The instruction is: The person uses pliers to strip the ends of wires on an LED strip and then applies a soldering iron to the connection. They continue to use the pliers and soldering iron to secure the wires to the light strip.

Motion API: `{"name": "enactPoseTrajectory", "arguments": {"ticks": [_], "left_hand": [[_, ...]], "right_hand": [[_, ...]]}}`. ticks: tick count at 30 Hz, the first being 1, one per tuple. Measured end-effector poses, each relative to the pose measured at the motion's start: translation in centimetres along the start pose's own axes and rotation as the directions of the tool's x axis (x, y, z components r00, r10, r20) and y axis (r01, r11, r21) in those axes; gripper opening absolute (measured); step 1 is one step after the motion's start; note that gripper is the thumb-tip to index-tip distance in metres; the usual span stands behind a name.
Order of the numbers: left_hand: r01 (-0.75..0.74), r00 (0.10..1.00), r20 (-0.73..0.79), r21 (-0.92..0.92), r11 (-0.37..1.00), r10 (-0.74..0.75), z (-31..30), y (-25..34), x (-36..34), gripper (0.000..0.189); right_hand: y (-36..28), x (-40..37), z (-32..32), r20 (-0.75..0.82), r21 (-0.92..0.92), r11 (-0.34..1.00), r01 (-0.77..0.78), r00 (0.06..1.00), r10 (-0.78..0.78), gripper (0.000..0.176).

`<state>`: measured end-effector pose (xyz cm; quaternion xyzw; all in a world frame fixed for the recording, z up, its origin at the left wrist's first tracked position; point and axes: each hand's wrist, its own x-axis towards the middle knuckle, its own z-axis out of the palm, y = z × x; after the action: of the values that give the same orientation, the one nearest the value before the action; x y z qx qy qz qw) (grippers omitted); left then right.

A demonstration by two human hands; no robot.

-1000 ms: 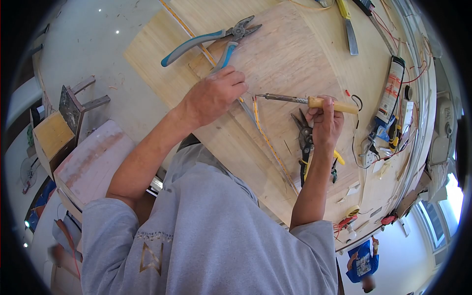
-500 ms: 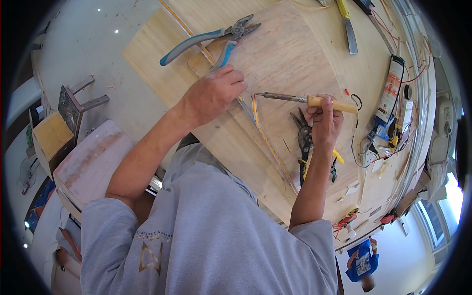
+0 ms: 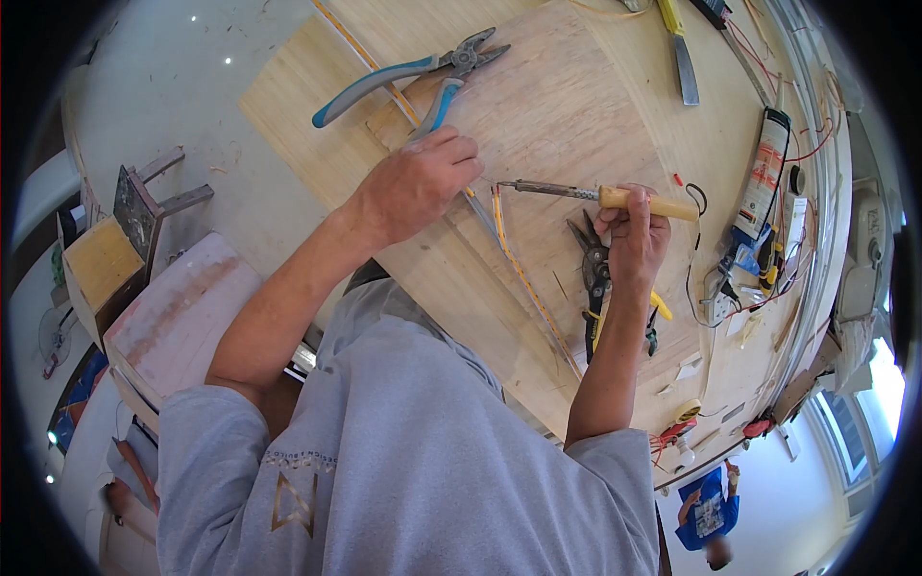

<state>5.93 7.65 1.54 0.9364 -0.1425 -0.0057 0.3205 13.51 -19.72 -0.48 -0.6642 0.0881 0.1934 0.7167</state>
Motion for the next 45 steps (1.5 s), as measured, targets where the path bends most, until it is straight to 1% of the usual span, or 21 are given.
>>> {"name": "enactPoseTrajectory", "arguments": {"ticks": [27, 33, 39, 45], "left_hand": [[-0.008, 1.000, 0.022, 0.013, 1.000, 0.008, 0.16, -0.09, 0.02, 0.017], [-0.046, 0.999, 0.018, 0.027, 0.999, 0.045, -0.15, -0.03, 0.07, 0.016], [-0.053, 0.998, 0.038, -0.023, 0.998, 0.053, -0.06, -0.21, 0.07, 0.016], [-0.044, 0.999, 0.016, -0.072, 0.996, 0.045, -0.04, -0.22, 0.18, 0.019]], "right_hand": [[0.05, 0.01, -0.05, 0.005, 0.016, 1.000, 0.004, 1.000, -0.005, 0.026], [0.18, 0.04, -0.19, 0.006, 0.025, 1.000, 0.013, 1.000, -0.013, 0.025], [0.20, 0.05, -0.13, 0.001, 0.032, 0.999, 0.018, 1.000, -0.018, 0.025], [0.24, 0.00, -0.15, 0.004, 0.033, 0.999, 0.018, 1.000, -0.018, 0.023]]}}
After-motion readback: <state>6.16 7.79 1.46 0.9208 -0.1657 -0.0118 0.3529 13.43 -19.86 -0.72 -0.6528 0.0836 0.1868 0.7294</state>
